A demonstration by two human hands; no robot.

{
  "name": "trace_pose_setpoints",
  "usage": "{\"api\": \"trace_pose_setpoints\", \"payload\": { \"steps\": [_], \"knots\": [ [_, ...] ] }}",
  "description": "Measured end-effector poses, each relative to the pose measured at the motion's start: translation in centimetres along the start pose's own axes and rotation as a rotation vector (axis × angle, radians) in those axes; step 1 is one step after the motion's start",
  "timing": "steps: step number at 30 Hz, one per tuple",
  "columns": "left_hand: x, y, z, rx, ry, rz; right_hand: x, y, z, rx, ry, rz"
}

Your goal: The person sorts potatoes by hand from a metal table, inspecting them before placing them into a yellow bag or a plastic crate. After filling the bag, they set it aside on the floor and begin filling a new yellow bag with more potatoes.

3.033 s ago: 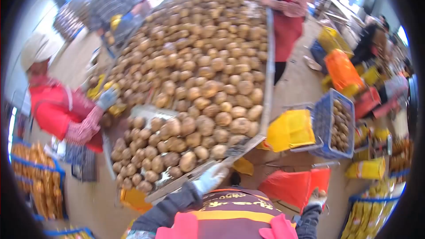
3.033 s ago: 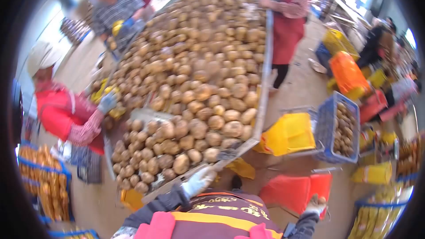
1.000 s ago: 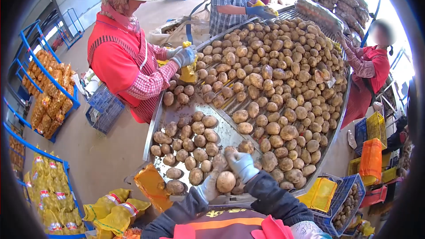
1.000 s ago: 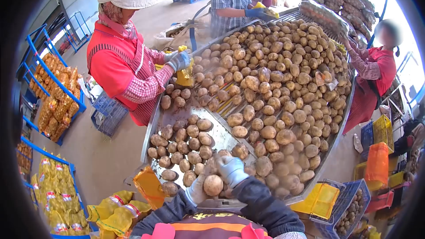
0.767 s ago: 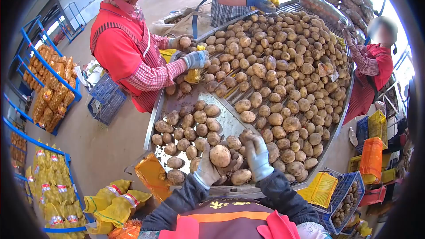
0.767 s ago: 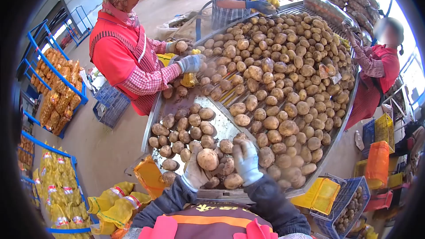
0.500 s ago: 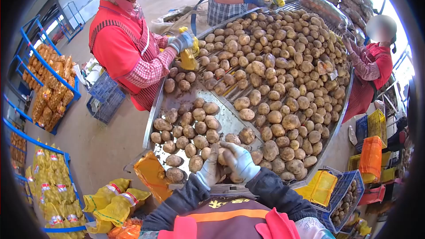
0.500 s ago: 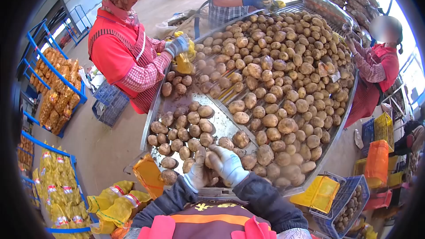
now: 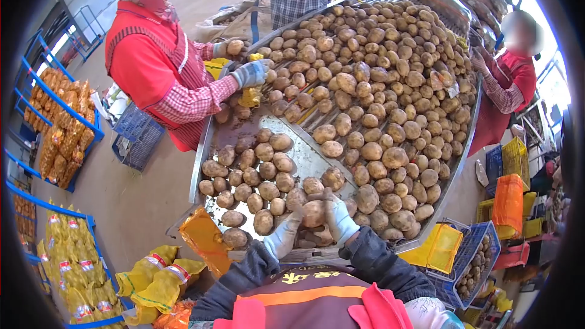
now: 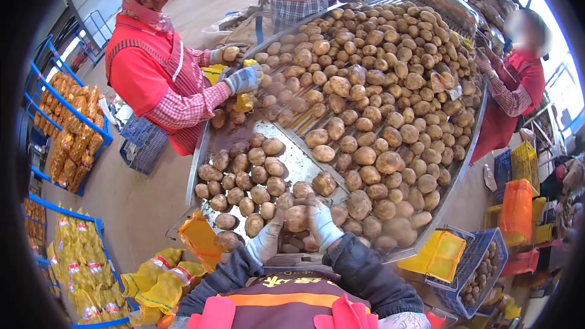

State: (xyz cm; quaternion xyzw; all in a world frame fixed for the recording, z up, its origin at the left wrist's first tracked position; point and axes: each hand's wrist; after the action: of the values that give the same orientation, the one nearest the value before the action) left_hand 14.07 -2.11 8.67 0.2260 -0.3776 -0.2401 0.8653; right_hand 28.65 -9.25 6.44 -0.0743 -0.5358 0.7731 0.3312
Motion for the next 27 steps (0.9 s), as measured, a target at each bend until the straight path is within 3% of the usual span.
{"api": "trace_pose_setpoints", "payload": {
  "steps": [2,4,6,8,9,10,12,16,18,20,22,24,25,26,27],
  "knots": [
    [0.0,-0.3,-0.5,0.003,-0.005,-0.15,0.4,-1.1,1.3,-0.065,-0.137,-0.121],
    [0.0,-0.1,-0.9,-0.017,0.014,-0.216,-0.6,-2.2,1.4,0.005,-0.187,-0.304],
    [0.1,-0.8,-2.0,-0.05,-0.009,-0.155,-2.2,-1.5,2.3,-0.031,-0.155,-0.341],
    [1.0,-0.9,-2.5,-0.084,-0.088,-0.209,-3.1,0.1,3.1,-0.164,-0.17,-0.153],
    [1.7,-1.0,-2.6,-0.11,-0.153,-0.363,-3.9,0.6,3.6,-0.171,-0.084,-0.181],
    [2.4,-0.9,-2.5,-0.132,-0.219,-0.517,-5.8,1.1,3.7,-0.091,-0.097,-0.432],
    [2.9,-0.9,-2.6,-0.141,-0.266,-0.504,-9.3,-2.1,7.8,0.041,0.129,-0.637],
    [-0.2,-2.9,-3.7,0.004,-0.187,-0.427,-23.7,3.0,14.3,-0.332,0.547,-0.799],
    [-1.4,-3.1,-3.9,0.245,0.072,-0.419,-32.3,7.5,18.8,-0.522,0.887,-0.767],
    [-3.4,-2.3,-4.7,0.334,0.151,-0.524,-36.2,8.3,22.6,-0.422,1.121,-0.929],
    [-3.9,-0.8,-5.5,0.857,0.073,-1.716,-35.5,7.8,22.7,-0.381,1.356,-0.706],
    [-4.8,-1.8,-6.2,0.621,-0.101,-2.077,-29.1,4.4,19.3,-0.355,1.45,-0.362],
    [-5.6,-1.2,-7.2,0.661,-0.123,-2.198,-29.0,6.0,17.9,-0.363,1.303,-0.195],
    [-5.8,0.1,-8.3,0.702,-0.144,-2.318,-24.5,4.2,15.7,-0.43,1.186,0.013],
    [-4.8,1.5,-8.6,0.555,-0.111,-2.293,-23.4,5.5,13.8,-0.521,1.074,0.471]
  ]
}}
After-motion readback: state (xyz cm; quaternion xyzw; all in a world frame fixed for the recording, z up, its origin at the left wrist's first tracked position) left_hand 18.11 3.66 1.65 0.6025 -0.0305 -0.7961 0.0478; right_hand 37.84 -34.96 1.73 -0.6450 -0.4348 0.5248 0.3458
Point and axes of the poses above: each hand's wrist, its own z-axis away from the middle knuckle, its own x-axis out of the palm, y = z × x, and after that the axes turned 2 degrees about -x, right-handed
